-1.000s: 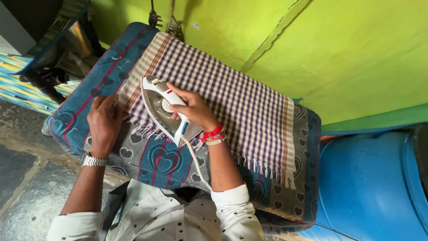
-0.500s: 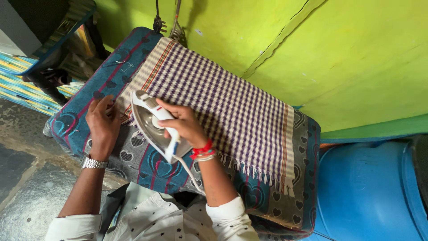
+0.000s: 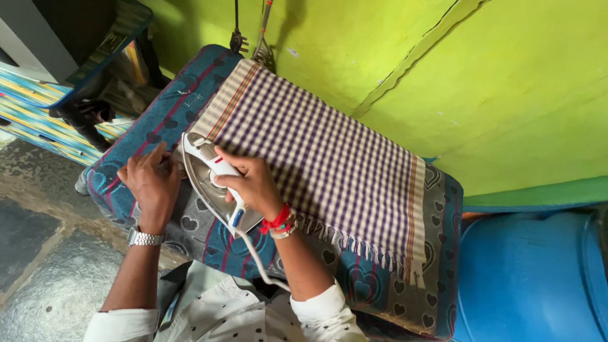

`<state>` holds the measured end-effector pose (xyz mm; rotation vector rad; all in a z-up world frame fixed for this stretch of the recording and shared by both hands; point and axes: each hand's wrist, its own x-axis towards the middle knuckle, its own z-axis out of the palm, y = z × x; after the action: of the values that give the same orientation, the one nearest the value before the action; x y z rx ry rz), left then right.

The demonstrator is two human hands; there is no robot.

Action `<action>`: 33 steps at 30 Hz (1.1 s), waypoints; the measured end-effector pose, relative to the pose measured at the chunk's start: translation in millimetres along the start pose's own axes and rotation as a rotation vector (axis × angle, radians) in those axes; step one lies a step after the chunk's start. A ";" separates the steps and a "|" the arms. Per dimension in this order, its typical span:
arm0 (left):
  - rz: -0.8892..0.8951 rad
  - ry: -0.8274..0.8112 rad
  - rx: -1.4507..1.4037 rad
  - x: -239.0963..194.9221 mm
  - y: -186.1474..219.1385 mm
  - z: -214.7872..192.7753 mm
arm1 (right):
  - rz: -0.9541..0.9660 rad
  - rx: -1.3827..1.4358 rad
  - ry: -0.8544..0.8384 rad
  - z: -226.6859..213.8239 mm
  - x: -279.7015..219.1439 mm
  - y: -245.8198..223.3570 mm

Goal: The person irons a checkered cloth by moving an iron back and forth across its surface while using their other hand to smooth the fabric.

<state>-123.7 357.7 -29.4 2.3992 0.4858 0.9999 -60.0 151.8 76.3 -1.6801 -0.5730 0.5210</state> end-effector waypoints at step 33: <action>-0.036 0.014 0.015 -7.6 2.7 -10.1 | -0.041 -0.041 0.026 15.3 46.0 0.3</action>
<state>-135.8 354.8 -25.9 2.3896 0.5420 1.0014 -33.8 192.4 72.0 -1.7076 -0.6015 0.4607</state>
